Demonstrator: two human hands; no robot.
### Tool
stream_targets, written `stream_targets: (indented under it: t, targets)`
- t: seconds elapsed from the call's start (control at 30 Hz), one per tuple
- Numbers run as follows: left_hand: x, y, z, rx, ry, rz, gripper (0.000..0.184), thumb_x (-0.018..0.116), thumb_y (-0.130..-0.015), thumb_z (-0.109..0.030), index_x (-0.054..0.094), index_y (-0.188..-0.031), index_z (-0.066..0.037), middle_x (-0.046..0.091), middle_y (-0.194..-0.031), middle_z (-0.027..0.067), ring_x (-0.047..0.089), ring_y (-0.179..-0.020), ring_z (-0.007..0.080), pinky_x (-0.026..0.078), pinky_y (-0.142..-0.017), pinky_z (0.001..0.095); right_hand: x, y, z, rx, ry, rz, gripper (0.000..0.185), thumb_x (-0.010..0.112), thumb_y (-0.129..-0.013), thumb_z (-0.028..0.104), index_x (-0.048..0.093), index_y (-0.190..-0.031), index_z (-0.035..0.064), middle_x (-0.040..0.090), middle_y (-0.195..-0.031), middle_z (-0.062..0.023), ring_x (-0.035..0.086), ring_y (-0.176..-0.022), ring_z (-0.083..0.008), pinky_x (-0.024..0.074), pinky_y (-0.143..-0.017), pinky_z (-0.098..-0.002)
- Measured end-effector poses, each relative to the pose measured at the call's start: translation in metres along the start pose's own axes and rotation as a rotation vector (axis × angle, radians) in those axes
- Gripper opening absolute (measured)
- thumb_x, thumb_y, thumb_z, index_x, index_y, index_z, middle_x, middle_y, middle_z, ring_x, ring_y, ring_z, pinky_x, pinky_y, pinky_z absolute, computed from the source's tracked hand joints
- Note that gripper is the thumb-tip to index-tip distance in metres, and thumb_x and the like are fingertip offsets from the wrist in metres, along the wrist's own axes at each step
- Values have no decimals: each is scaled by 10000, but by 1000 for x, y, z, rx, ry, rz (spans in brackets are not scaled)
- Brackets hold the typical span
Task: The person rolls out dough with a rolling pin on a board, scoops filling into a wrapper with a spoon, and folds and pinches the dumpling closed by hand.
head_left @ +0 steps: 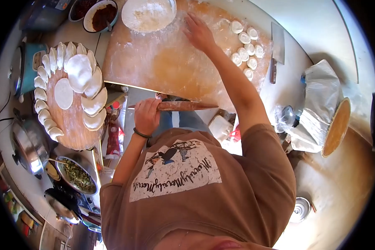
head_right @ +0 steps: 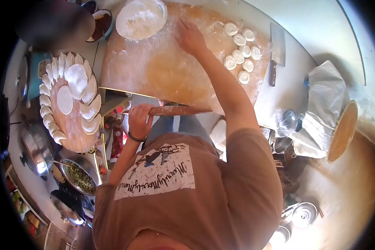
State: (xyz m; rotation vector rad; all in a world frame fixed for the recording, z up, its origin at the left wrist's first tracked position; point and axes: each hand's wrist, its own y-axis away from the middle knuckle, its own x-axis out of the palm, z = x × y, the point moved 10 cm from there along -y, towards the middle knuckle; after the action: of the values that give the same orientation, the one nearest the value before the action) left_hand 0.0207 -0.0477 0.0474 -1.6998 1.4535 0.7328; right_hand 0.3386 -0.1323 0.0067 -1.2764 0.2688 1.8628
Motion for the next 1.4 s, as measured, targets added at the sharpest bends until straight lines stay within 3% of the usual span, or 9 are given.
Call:
stream_targets:
  t: [0.2, 0.43, 0.53, 0.63, 0.73, 0.9, 1.13, 1.23, 1.4]
  targets:
    - [-4, 3, -1, -16, -2, -26, 381, 680, -761, -60, 630, -1137, -89, 657, -1082, 93, 633, -1029, 296, 445, -914, 455, 9, 112, 87, -595, -126, 362, 555, 629, -954, 301, 527, -1455, 85, 475, -1538, -143, 408, -1450, -314, 355, -1182, -436]
    - [5, 9, 7, -61, 5, -8, 398, 685, -744, -64, 640, -1138, -95, 660, -1072, 90, 636, -1019, 307, 447, -926, 458, -27, 110, 34, -217, 100, 125, 548, 659, -917, 218, 551, -1448, 132, 404, -1600, -123, 325, -1507, -314, 283, -1225, -464]
    - [4, 3, 3, -65, 20, -4, 359, 708, -754, -63, 658, -1108, -97, 680, -1083, 94, 638, -1043, 309, 446, -939, 452, -8, 135, 86, -430, 16, 301, 482, 679, -900, 201, 616, -1370, 120, 474, -1543, -144, 425, -1444, -328, 369, -1175, -449]
    - [6, 0, 2, -51, 3, -30, 365, 713, -750, -59, 658, -1108, -99, 680, -1083, 93, 639, -1040, 309, 446, -936, 454, -22, 153, 48, -286, -268, 287, 386, 689, -899, 172, 673, -1282, 122, 557, -1457, -155, 536, -1343, -336, 470, -1082, -422]
    - [8, -3, -1, -46, 19, -29, 367, 716, -747, -54, 658, -1107, -98, 681, -1084, 91, 638, -1041, 309, 445, -939, 456, -118, 153, -23, 258, 127, -104, 339, 709, -892, 149, 687, -1218, 58, 603, -1388, -160, 580, -1268, -360, 499, -1031, -417]
    - [13, -6, -6, -27, 48, -38, 367, 724, -755, -59, 662, -1116, -94, 682, -1080, 94, 639, -1037, 311, 445, -936, 457, -110, 185, -23, 261, 242, -145, 386, 691, -882, 129, 646, -1256, 46, 548, -1452, -154, 438, -1423, -353, 431, -1113, -447]
    - [15, -8, -8, -8, 35, -19, 362, 722, -767, -64, 662, -1123, -90, 679, -1076, 98, 638, -1037, 309, 444, -933, 454, -51, 147, 59, -306, 0, 117, 402, 707, -863, 134, 622, -1250, 70, 558, -1421, -144, 512, -1337, -358, 452, -1088, -432]
    - [12, -8, -10, -5, 14, -26, 391, 684, -767, -61, 651, -1154, -103, 669, -1077, 83, 640, -1040, 295, 454, -935, 462, -71, 133, 35, 127, -81, -119, 399, 743, -867, 176, 644, -1233, 51, 607, -1319, -163, 577, -1225, -356, 469, -1039, -417]
    - [10, -5, -7, -36, 13, -48, 396, 685, -766, -60, 649, -1158, -104, 670, -1086, 80, 640, -1060, 287, 450, -955, 454, -53, 125, 37, 197, 64, 130, 350, 734, -824, 156, 642, -1147, 59, 640, -1212, -139, 592, -1166, -349, 481, -989, -410]
